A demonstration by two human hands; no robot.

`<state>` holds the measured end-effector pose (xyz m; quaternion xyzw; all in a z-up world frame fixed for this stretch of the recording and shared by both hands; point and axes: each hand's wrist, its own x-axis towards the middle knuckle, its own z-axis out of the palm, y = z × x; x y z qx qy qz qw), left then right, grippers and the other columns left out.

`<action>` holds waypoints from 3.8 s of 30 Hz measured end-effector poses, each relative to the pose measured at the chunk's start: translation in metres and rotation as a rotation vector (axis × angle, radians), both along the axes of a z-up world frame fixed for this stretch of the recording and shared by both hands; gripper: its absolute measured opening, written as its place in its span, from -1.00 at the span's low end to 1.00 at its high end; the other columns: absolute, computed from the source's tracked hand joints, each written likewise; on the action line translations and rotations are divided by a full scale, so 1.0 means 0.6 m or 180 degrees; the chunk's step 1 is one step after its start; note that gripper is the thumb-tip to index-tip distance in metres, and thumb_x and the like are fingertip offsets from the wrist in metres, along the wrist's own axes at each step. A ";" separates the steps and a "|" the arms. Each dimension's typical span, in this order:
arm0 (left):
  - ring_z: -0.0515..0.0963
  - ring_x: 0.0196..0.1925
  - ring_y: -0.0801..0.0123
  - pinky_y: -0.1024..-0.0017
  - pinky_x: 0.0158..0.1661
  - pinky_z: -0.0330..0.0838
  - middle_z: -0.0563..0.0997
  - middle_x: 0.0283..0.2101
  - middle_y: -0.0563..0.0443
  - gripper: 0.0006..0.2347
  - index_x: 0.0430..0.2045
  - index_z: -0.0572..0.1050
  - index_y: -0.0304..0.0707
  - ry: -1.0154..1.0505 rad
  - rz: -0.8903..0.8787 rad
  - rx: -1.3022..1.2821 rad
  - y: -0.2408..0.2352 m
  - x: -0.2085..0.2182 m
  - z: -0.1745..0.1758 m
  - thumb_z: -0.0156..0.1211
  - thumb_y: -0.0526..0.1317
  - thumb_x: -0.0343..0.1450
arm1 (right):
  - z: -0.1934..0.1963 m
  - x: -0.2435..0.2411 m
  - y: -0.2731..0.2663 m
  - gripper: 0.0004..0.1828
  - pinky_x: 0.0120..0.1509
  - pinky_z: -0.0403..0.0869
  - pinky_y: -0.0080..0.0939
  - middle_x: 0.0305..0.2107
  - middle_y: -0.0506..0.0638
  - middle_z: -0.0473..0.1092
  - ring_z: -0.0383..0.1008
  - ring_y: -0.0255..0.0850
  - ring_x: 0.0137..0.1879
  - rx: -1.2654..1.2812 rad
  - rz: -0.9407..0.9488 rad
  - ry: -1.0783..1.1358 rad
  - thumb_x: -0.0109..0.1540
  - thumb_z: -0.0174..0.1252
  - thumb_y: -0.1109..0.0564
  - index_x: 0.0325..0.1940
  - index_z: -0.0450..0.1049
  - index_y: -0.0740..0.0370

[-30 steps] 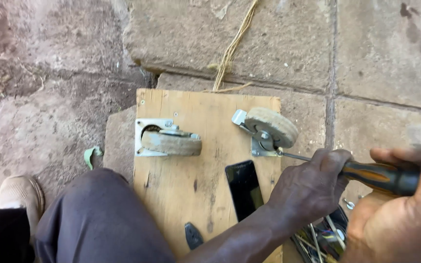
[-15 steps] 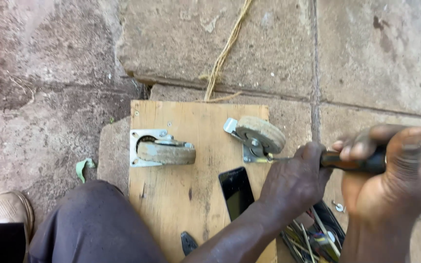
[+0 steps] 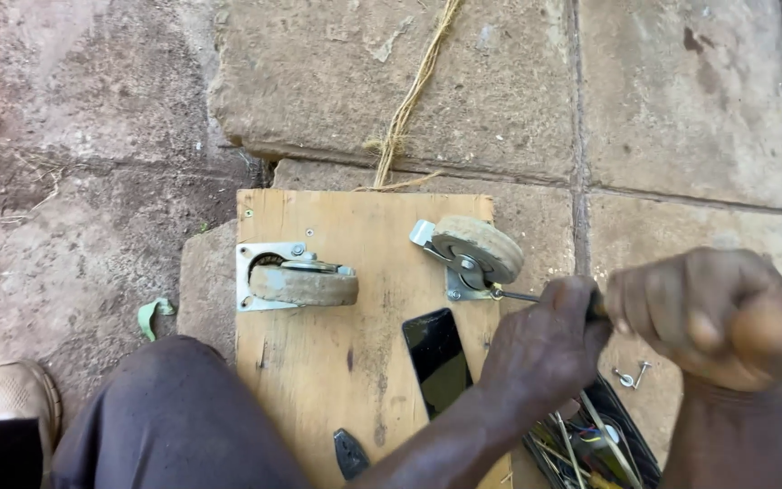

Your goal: The person sits on the ground and uses a screwdriver to fasten two caster wheels onto a small wooden board. They select screws from a toolbox, position the wheels, and tighten the screws to secure them.

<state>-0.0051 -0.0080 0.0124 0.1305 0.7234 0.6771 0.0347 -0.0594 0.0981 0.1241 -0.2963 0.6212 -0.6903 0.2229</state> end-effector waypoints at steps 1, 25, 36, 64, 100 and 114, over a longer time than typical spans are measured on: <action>0.51 -0.41 -0.58 -0.36 -0.49 0.26 0.52 -0.22 -0.36 -0.72 -0.05 0.25 -0.20 -0.0119 -0.0041 -0.0219 0.004 -0.008 -0.005 -0.08 0.02 0.58 | -0.011 0.017 -0.009 -0.49 -0.23 0.43 -0.14 -0.70 -0.14 0.28 0.29 -0.25 -0.55 0.0106 -0.1415 -0.0031 0.41 0.37 -0.36 -0.34 0.44 0.00; 0.56 -0.25 -0.56 -0.42 -0.30 0.34 0.51 0.03 -0.29 -0.75 0.09 0.25 -0.04 -0.0368 -0.0214 0.0108 0.002 0.003 0.006 -0.17 -0.01 0.60 | -0.033 0.059 -0.083 -0.53 -0.23 0.44 -0.19 -0.70 -0.19 0.08 0.17 -0.28 -0.56 -0.0024 -0.4519 0.0178 0.22 0.29 -0.36 -0.40 0.29 -0.06; 0.63 -0.19 -0.48 -0.35 -0.22 0.39 0.58 -0.01 -0.39 -0.70 0.03 0.25 -0.19 -0.0281 -0.0931 -0.0617 -0.018 -0.026 0.023 -0.16 -0.01 0.56 | -0.083 0.069 0.033 -0.75 0.22 0.67 -0.11 -0.42 -0.20 0.25 0.39 -0.27 -0.23 0.0297 -0.4164 0.0198 0.44 0.15 -0.26 -0.05 0.44 -0.14; 0.71 0.10 0.30 -0.37 0.45 -0.12 0.78 -0.02 0.24 -0.67 -0.03 0.56 0.19 0.1230 -0.2253 -0.1923 -0.082 -0.144 0.084 0.05 0.19 0.46 | 0.147 -0.021 -0.018 -0.48 -0.52 0.17 -0.17 -0.57 0.12 0.33 0.12 -0.14 -0.57 0.5511 -0.0448 -0.1874 0.41 0.17 -0.23 -0.03 0.68 0.32; 0.61 0.06 0.19 0.04 0.07 0.39 0.72 -0.06 0.17 -0.48 -0.10 0.55 0.13 0.1315 -0.1940 -0.2555 -0.095 -0.153 0.055 -0.20 0.40 0.43 | -0.028 0.028 -0.079 -0.69 -0.48 0.37 -0.18 -0.73 -0.07 0.20 0.24 -0.23 -0.63 -0.0212 -0.3650 -0.0109 0.22 0.10 -0.06 -0.54 0.34 0.09; 0.71 0.03 0.05 0.00 -0.12 0.48 0.74 0.02 0.13 -0.55 0.11 0.50 0.37 0.1138 -0.1992 -0.2698 -0.043 -0.134 0.059 -0.11 0.26 0.39 | 0.017 0.054 -0.121 -0.46 -0.36 0.61 -0.15 -0.71 -0.07 0.24 0.38 -0.25 -0.57 -0.0398 -0.5477 -0.0089 0.07 0.25 -0.37 -0.54 0.35 0.12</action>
